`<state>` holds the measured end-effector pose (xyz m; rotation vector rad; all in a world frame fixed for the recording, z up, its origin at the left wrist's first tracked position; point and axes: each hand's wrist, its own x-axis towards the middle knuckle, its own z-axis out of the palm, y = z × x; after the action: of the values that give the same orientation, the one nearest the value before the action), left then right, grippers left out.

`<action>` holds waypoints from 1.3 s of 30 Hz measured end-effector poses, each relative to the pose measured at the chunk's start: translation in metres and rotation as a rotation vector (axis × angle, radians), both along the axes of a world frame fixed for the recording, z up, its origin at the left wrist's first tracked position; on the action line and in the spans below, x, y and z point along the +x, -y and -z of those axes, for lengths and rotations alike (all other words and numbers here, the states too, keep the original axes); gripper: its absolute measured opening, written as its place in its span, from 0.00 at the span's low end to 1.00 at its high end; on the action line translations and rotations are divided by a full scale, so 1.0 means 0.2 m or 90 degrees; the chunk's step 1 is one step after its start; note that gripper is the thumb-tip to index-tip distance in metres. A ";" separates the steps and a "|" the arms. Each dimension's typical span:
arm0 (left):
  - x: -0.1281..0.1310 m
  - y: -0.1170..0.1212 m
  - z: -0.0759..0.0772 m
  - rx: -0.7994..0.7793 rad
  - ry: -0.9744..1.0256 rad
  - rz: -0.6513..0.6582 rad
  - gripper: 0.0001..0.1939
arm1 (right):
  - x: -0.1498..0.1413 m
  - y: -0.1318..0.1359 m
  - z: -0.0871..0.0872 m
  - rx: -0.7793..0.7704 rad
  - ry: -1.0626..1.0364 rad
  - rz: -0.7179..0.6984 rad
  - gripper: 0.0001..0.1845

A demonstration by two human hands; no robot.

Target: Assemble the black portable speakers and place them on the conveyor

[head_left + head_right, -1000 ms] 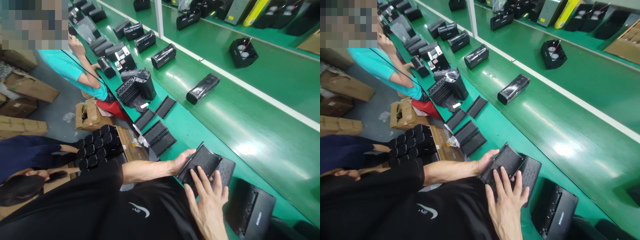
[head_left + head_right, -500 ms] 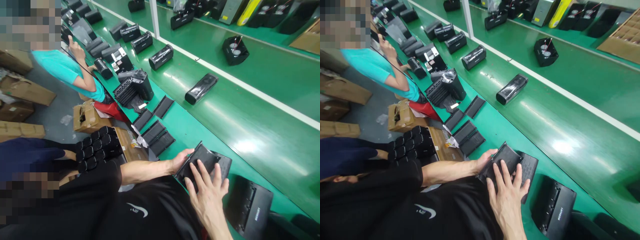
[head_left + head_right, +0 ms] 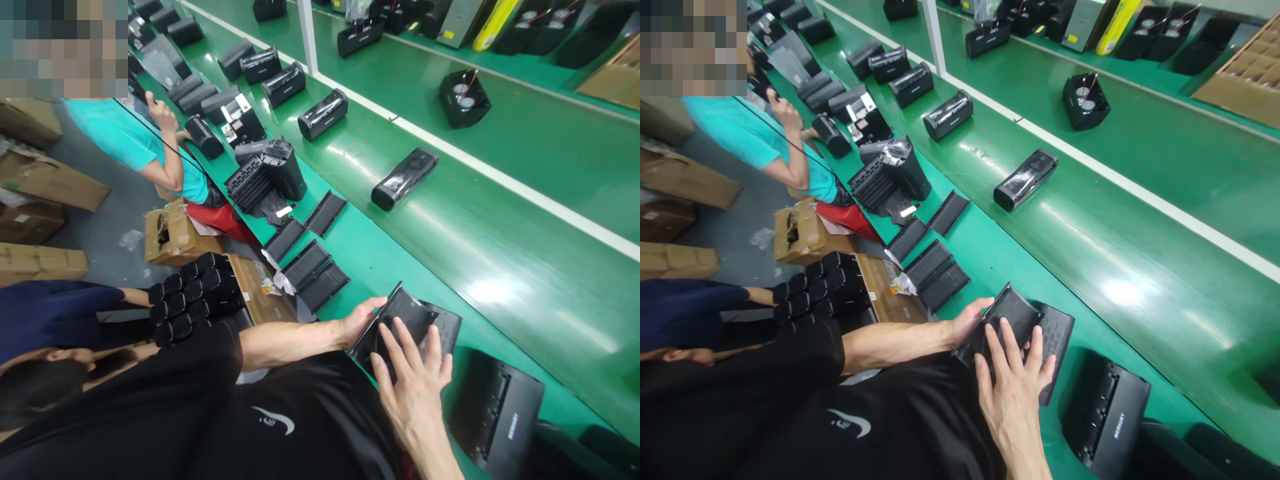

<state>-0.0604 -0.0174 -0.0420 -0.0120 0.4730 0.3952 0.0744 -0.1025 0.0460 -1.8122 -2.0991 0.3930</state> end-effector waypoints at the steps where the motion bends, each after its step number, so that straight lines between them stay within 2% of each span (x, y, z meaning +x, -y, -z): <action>1: 0.00 0.00 0.00 -0.014 0.005 0.004 0.37 | 0.01 0.00 -0.01 0.020 -0.042 0.019 0.24; 3: 0.01 -0.01 0.00 -0.022 0.016 0.008 0.38 | 0.03 0.00 -0.02 0.055 -0.136 0.108 0.23; 5: 0.02 -0.02 0.00 -0.002 0.031 0.013 0.39 | 0.05 0.01 -0.02 0.030 -0.243 0.259 0.25; 8: 0.04 -0.01 -0.02 0.034 0.038 0.013 0.43 | 0.07 0.03 0.03 -0.136 -0.437 0.491 0.35; 10: 0.06 0.00 -0.03 0.047 0.005 -0.024 0.42 | 0.06 0.05 0.07 -0.232 -0.561 0.582 0.39; 13: 0.08 0.04 -0.03 0.043 -0.066 -0.101 0.37 | 0.00 0.10 0.12 -0.272 -0.736 0.662 0.39; 16: 0.05 0.04 -0.04 0.025 -0.112 -0.107 0.29 | -0.03 0.13 0.14 -0.252 -0.872 0.696 0.34; 19: -0.05 -0.04 -0.07 0.041 -0.116 -0.068 0.30 | 0.04 0.16 0.15 -0.219 -0.877 0.723 0.31; 21: -0.14 -0.13 -0.12 0.084 -0.129 -0.009 0.34 | 0.12 0.17 0.15 -0.257 -0.863 0.712 0.32; 24: -0.23 -0.23 -0.18 0.190 -0.189 0.138 0.31 | 0.22 0.19 0.15 -0.359 -0.849 0.659 0.33; 27: -0.27 -0.25 -0.20 0.253 -0.233 0.228 0.31 | 0.24 0.20 0.15 -0.392 -0.885 0.628 0.37; 30: -0.27 -0.20 -0.19 0.270 -0.243 0.213 0.32 | 0.21 0.23 0.16 -0.361 -0.942 0.679 0.41; 34: -0.29 -0.14 -0.17 0.263 -0.264 0.184 0.32 | 0.17 0.27 0.18 -0.402 -0.970 0.811 0.36; 39: -0.29 -0.14 -0.18 0.218 -0.290 0.206 0.33 | 0.16 0.27 0.17 -0.438 -0.991 0.834 0.37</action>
<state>-0.1189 0.0104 -0.0066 0.4900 0.8369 0.1531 0.1069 -0.1559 0.0122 -1.6346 0.3389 1.4596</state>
